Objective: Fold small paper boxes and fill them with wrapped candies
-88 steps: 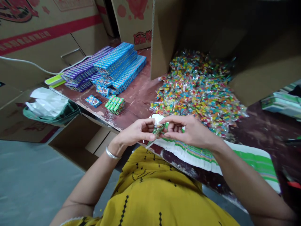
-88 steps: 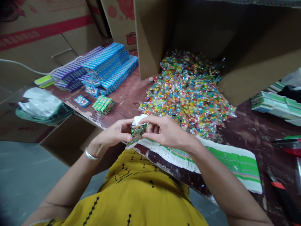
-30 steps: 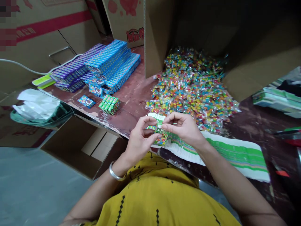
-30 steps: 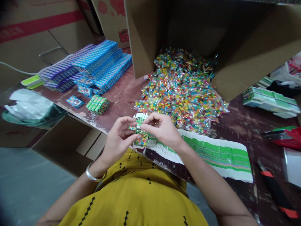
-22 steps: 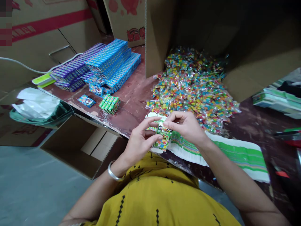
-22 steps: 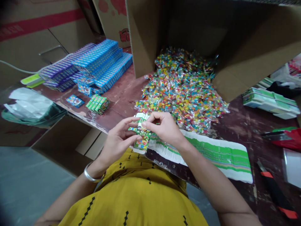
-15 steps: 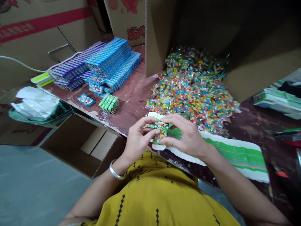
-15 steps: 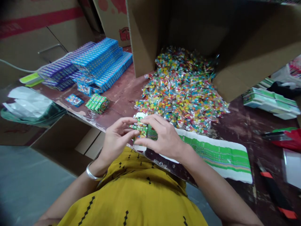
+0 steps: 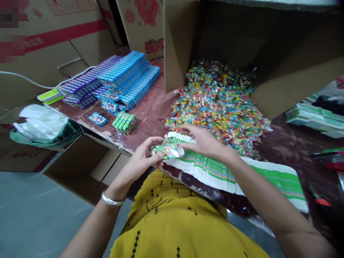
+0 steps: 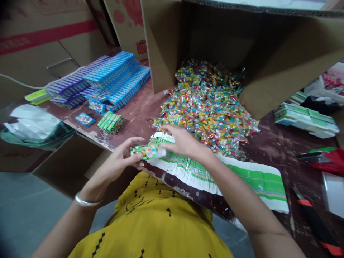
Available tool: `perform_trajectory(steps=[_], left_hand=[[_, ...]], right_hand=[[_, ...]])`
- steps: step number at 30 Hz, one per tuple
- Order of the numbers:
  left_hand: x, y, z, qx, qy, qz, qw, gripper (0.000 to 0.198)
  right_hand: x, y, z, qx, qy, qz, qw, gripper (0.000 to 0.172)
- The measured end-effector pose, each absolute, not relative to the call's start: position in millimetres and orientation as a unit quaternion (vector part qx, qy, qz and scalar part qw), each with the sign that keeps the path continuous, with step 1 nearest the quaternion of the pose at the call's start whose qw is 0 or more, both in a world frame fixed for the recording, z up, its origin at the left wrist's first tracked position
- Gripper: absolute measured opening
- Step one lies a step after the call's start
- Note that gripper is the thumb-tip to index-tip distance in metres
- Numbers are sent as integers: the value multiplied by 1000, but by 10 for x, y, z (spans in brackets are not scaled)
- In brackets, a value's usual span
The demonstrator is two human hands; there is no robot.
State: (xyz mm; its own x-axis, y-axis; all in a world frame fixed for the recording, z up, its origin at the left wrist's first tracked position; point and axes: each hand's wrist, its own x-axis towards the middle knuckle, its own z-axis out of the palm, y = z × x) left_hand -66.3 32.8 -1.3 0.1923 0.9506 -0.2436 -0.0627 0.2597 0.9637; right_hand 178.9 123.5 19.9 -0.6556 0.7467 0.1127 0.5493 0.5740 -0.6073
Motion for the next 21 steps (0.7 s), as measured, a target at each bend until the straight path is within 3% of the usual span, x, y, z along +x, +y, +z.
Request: perform_trajectory(steps=[1, 3, 5, 9, 14, 21], left_hand=[[-719, 338, -33, 429, 498, 433, 617, 57], [-815, 373, -88, 379, 509, 479, 607, 54], [-885, 416, -159, 339, 520, 508, 597, 47], [-941, 471, -310, 308, 545, 517, 584, 40], [-949, 468, -408, 311, 547, 518, 580, 51], [-951, 519, -425, 312, 550, 526, 569, 48]], right_hand=[[1740, 1388, 176, -417, -858, 230, 194, 36], [1581, 1672, 140, -449, -866, 154, 155, 20], [1363, 1888, 109, -451, -885, 81, 81, 22], [927, 2107, 15, -433, -900, 48, 22, 39], [695, 2230, -74, -415, -908, 35, -37, 24], [760, 2223, -19, -403, -913, 29, -55, 25]])
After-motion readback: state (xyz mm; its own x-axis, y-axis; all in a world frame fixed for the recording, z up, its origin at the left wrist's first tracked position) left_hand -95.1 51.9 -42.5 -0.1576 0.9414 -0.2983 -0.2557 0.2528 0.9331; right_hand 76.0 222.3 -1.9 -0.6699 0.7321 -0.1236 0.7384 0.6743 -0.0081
